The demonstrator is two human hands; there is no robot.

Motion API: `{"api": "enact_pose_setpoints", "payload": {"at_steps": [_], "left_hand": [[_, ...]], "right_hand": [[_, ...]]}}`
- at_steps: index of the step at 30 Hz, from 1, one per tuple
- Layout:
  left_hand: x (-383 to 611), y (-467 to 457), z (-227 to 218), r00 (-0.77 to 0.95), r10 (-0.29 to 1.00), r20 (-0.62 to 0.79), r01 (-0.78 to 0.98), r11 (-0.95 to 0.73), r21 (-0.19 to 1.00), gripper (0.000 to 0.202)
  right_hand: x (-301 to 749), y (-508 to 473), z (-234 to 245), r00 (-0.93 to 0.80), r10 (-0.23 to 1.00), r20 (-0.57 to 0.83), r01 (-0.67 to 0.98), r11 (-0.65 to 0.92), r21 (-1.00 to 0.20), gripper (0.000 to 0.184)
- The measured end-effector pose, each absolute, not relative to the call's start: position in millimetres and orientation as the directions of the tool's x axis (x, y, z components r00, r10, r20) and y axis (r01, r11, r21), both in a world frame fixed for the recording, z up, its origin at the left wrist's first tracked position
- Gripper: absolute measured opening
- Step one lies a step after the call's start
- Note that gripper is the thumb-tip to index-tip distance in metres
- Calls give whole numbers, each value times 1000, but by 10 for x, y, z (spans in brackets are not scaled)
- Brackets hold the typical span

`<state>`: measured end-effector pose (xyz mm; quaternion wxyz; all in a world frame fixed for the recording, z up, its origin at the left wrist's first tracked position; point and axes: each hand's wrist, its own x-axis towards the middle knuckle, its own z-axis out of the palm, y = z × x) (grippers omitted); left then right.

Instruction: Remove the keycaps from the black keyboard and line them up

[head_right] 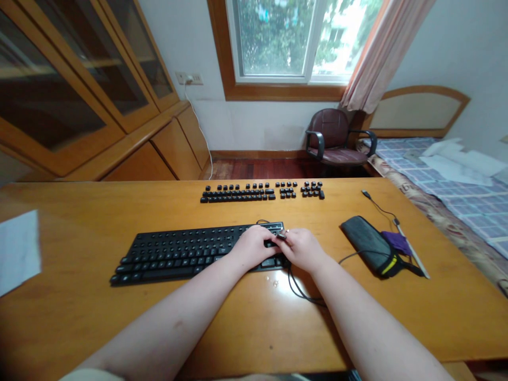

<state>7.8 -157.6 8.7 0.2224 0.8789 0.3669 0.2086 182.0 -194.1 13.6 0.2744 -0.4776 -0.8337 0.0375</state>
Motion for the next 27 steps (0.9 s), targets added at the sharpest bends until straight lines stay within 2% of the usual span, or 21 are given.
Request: {"api": "enact_pose_setpoints", "payload": {"at_steps": [5, 9, 12, 16, 20, 27], "left_hand": [[77, -1608, 86, 576, 773, 266, 556, -609, 565, 20], [76, -1610, 78, 500, 804, 322, 526, -577, 624, 26], [79, -1606, 71, 456, 829, 324, 492, -538, 685, 26], [81, -1606, 90, 467, 838, 281, 401, -484, 778, 23], [73, -1613, 123, 467, 845, 258, 375, -454, 808, 20], [72, -1625, 119, 474, 843, 254, 338, -440, 832, 22]], "right_hand": [[1862, -1888, 139, -232, 882, 410, 750, 431, -502, 25], [1825, -1877, 106, -3, 919, 394, 698, 284, -657, 27], [1802, -1893, 79, 78, 914, 399, 645, 259, -719, 30], [1817, -1912, 85, 0, 889, 457, 567, 377, -733, 19], [1821, -1898, 112, -112, 841, 529, 414, 523, -745, 10], [1824, -1868, 113, -160, 825, 542, 395, 557, -731, 10]]}}
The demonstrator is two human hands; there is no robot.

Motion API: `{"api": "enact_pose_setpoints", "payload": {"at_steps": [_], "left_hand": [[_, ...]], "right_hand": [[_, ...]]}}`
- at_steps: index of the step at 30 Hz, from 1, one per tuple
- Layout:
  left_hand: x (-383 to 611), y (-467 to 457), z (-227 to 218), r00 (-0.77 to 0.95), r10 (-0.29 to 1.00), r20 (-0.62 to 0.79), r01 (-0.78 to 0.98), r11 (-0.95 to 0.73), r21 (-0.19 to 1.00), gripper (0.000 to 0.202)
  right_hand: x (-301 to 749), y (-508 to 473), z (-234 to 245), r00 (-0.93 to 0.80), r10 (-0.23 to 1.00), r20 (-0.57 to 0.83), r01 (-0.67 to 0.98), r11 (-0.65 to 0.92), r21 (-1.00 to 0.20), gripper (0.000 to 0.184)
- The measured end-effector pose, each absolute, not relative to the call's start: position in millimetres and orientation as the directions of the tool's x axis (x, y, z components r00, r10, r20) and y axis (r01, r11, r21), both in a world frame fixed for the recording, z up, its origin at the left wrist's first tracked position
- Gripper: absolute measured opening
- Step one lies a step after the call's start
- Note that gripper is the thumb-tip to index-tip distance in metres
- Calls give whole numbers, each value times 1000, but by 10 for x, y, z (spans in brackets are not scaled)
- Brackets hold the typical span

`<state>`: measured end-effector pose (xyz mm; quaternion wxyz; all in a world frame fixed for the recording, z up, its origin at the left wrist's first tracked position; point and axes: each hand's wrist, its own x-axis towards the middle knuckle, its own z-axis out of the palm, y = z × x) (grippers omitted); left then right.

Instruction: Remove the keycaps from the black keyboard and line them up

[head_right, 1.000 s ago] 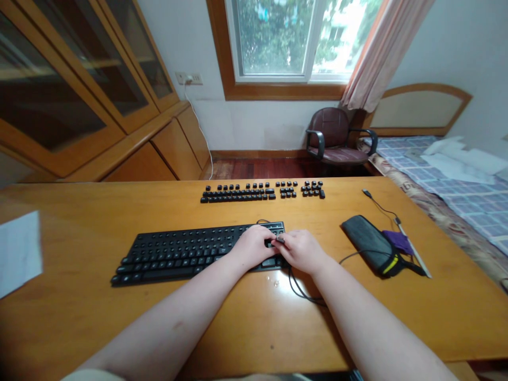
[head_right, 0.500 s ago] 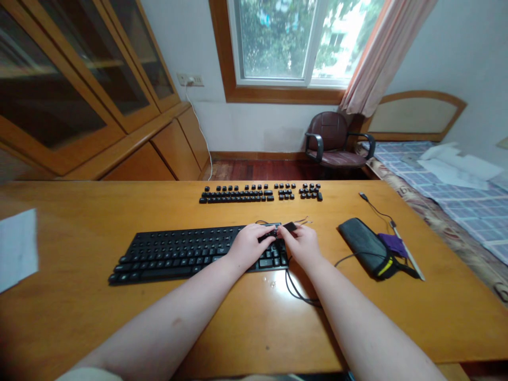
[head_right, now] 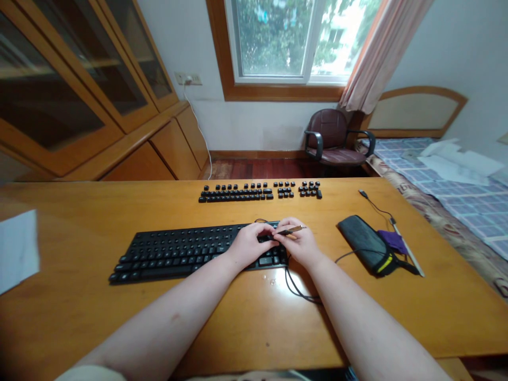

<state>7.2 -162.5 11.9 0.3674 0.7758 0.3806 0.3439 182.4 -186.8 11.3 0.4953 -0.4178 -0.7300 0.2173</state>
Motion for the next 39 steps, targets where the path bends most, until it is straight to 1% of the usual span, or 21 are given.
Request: {"api": "enact_pose_setpoints", "payload": {"at_steps": [7, 12, 15, 17, 19, 21, 24, 27, 30, 32, 35, 39], "left_hand": [[75, -1617, 116, 495, 836, 238, 359, -446, 820, 21], [69, -1599, 121, 511, 821, 254, 334, -462, 822, 20], [71, -1590, 111, 517, 817, 257, 324, -464, 824, 23], [77, -1585, 91, 511, 822, 252, 304, -446, 842, 24], [87, -1579, 65, 482, 845, 232, 277, -398, 875, 23], [97, -1573, 42, 455, 869, 194, 257, -336, 906, 22], [103, -1569, 41, 446, 883, 144, 243, -274, 930, 24], [97, -1580, 76, 446, 881, 156, 223, -278, 935, 27], [91, -1598, 103, 465, 860, 209, 173, -319, 932, 32], [91, -1608, 107, 472, 852, 226, 154, -333, 930, 29], [92, -1616, 105, 478, 847, 232, 159, -343, 926, 23], [84, -1624, 112, 501, 836, 225, 163, -346, 924, 23]], "right_hand": [[1832, -1890, 163, -221, 801, 557, 424, 593, -684, 11], [1804, -1903, 171, -230, 785, 575, 441, 611, -657, 11], [1788, -1903, 172, -267, 773, 575, 425, 630, -650, 11], [1790, -1903, 169, -263, 775, 574, 425, 628, -652, 11], [1801, -1906, 163, -215, 792, 571, 431, 602, -672, 10], [1813, -1910, 156, -150, 830, 537, 430, 544, -721, 11], [1818, -1910, 141, -42, 917, 396, 400, 379, -835, 18], [1816, -1886, 106, 40, 974, 222, 260, 204, -944, 24], [1828, -1837, 39, 47, 993, 109, 54, 107, -993, 27], [1838, -1806, -7, 25, 998, 53, -56, 54, -997, 28], [1835, -1783, -42, -24, 999, -30, -174, -34, -984, 30], [1806, -1793, -2, -98, 987, -125, -316, -150, -937, 29]]}}
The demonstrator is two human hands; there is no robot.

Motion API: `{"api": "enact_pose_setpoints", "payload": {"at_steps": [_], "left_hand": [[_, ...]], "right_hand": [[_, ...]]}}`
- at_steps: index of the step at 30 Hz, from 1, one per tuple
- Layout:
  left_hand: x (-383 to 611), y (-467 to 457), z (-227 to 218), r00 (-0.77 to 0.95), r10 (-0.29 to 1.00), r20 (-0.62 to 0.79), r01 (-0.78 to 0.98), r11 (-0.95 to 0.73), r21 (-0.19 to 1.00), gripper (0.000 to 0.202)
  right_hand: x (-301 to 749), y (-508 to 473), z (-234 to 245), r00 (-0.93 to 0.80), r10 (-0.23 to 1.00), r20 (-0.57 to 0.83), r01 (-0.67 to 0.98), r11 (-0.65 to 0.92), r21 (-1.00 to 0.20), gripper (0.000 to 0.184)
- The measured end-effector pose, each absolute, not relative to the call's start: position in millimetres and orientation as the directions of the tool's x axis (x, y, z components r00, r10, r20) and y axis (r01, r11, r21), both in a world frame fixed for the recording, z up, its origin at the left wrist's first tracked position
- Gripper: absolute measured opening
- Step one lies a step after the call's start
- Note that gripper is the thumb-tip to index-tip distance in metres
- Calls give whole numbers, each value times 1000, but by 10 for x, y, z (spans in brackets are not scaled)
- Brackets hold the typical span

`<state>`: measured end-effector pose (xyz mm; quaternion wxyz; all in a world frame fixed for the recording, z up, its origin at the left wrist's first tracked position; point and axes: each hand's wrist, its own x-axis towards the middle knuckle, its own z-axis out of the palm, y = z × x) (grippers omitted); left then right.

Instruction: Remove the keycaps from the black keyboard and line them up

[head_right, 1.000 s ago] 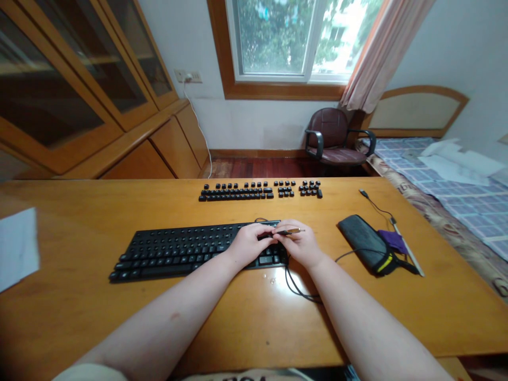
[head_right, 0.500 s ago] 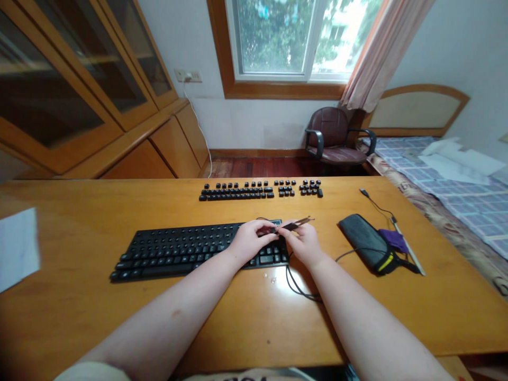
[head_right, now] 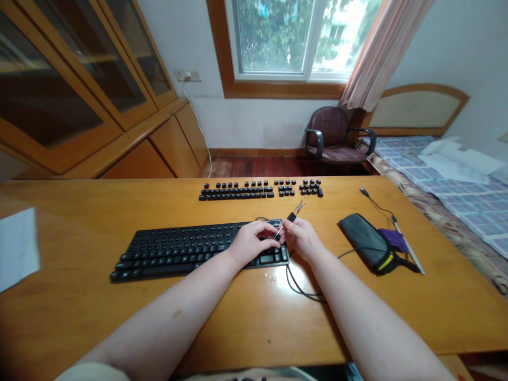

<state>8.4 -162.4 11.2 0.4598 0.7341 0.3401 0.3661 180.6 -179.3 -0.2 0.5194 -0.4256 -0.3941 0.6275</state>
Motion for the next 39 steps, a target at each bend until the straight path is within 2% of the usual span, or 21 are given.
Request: {"api": "enact_pose_setpoints", "payload": {"at_steps": [4, 14, 22, 28, 34, 39], "left_hand": [[83, -1632, 122, 536, 819, 203, 145, -327, 934, 22], [73, -1658, 188, 592, 792, 147, 211, -329, 920, 25], [69, -1681, 204, 565, 805, 181, 225, -361, 905, 26], [59, -1683, 205, 557, 791, 251, 249, -447, 859, 25], [55, -1672, 184, 512, 799, 314, 316, -516, 796, 17], [65, -1659, 179, 515, 777, 362, 322, -567, 759, 16]], "right_hand": [[1796, -1805, 52, -193, 962, -194, -399, -258, -880, 28], [1805, -1781, 12, -288, 919, -267, -400, -369, -839, 24], [1801, -1809, 115, -345, 907, -242, -378, -371, -848, 29], [1780, -1835, 97, -322, 898, -299, -377, -411, -830, 28], [1711, -1846, 125, -187, 958, -219, -455, -282, -845, 29], [1699, -1842, 140, -50, 989, -138, -438, -146, -887, 28]]}}
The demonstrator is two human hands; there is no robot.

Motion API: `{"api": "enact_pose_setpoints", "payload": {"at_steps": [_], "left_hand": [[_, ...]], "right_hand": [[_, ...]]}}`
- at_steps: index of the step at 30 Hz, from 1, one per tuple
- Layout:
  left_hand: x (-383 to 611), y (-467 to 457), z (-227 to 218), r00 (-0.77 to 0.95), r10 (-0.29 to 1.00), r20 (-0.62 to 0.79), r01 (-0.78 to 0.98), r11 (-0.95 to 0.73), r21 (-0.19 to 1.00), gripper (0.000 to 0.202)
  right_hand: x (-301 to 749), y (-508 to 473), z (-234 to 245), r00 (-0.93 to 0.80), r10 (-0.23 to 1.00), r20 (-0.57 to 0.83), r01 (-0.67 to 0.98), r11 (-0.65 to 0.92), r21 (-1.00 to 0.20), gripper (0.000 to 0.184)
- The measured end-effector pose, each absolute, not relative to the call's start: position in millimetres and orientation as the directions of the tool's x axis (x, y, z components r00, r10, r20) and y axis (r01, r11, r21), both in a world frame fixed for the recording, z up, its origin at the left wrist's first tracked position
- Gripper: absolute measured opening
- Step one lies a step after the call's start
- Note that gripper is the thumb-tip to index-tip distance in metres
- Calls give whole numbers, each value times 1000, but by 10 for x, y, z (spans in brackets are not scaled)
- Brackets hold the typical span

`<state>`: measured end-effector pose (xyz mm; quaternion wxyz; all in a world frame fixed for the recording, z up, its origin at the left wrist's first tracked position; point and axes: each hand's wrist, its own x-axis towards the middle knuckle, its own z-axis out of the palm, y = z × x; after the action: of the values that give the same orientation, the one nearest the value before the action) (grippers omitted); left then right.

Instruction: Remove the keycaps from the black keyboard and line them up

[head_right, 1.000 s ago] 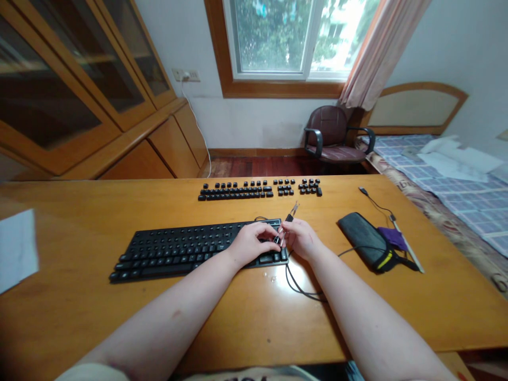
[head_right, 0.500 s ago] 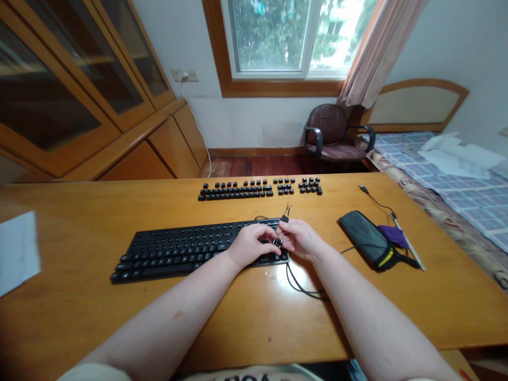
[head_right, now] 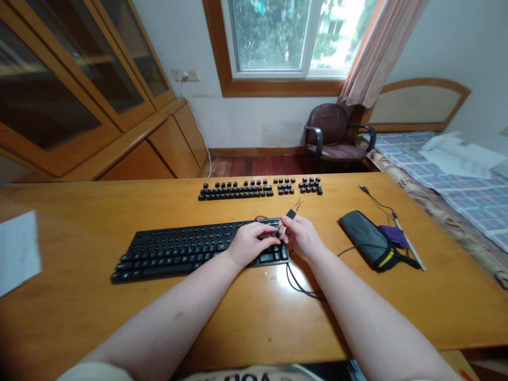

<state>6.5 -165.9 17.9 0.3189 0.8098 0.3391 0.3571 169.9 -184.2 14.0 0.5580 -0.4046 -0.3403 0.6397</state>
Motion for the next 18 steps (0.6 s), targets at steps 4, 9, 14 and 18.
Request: {"api": "enact_pose_setpoints", "payload": {"at_steps": [4, 9, 14, 18], "left_hand": [[77, -1650, 173, 527, 785, 325, 342, -546, 765, 16], [98, -1637, 134, 575, 785, 232, 387, -510, 768, 18], [104, -1628, 118, 517, 820, 246, 351, -465, 812, 22], [89, -1639, 127, 518, 808, 279, 318, -485, 814, 23]], "right_hand": [[1723, -1839, 95, 28, 995, -97, -406, -77, -911, 23], [1745, -1869, 86, 94, 995, -26, -364, 10, -931, 22], [1877, -1828, 191, 283, 948, 148, -282, 229, -931, 13], [2254, -1595, 373, 472, 860, 192, -101, 269, -958, 18]]}}
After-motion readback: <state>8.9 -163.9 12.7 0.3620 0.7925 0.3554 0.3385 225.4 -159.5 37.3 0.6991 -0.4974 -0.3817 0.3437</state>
